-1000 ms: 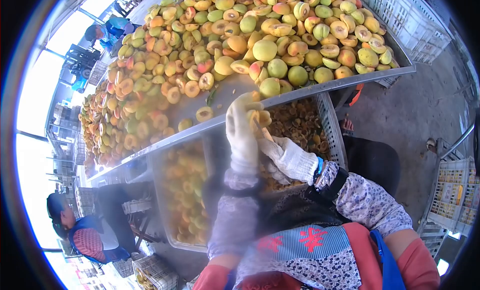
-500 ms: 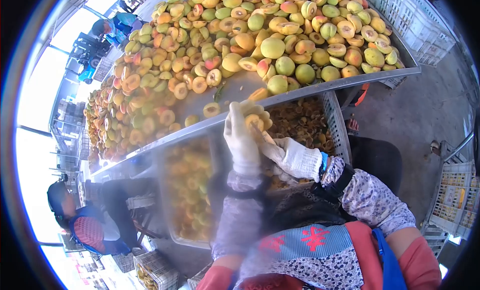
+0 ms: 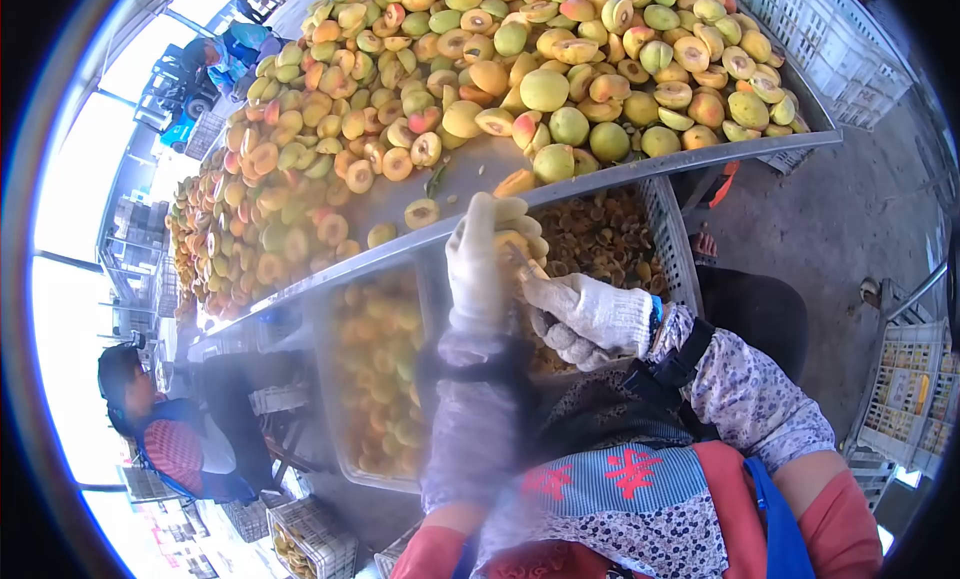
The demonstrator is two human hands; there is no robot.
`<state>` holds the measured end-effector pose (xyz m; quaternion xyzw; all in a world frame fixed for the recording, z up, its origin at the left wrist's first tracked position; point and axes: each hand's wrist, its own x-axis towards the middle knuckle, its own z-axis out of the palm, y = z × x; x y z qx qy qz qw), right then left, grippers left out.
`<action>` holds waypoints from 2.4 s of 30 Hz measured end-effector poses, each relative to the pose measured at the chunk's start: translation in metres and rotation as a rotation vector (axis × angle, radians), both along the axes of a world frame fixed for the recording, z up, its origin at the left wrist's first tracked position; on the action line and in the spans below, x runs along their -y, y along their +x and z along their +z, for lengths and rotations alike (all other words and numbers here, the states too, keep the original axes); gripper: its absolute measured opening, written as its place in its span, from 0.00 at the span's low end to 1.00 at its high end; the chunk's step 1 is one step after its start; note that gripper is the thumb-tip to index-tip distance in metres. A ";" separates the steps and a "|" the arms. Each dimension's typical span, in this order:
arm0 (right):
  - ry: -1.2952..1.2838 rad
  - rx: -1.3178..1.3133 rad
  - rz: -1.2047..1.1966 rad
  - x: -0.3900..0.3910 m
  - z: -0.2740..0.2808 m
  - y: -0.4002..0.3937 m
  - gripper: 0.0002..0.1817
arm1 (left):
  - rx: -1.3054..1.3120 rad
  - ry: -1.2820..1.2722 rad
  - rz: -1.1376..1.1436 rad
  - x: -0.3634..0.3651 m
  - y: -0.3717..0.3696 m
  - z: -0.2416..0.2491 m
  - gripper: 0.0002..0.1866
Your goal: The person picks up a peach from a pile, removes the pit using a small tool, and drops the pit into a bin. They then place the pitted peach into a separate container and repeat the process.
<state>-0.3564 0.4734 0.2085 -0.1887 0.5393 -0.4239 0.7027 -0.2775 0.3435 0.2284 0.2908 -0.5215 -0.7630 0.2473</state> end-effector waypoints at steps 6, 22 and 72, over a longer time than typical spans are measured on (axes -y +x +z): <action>-0.108 -0.425 0.139 -0.004 0.003 -0.005 0.30 | 0.256 -0.050 -0.224 0.009 -0.003 0.005 0.26; 0.011 0.216 -0.010 -0.001 -0.006 -0.003 0.30 | -0.055 0.062 -0.104 0.014 -0.007 -0.012 0.25; -0.401 -1.048 -0.420 0.012 -0.027 -0.028 0.10 | 0.301 -0.522 -0.224 0.071 -0.038 0.011 0.18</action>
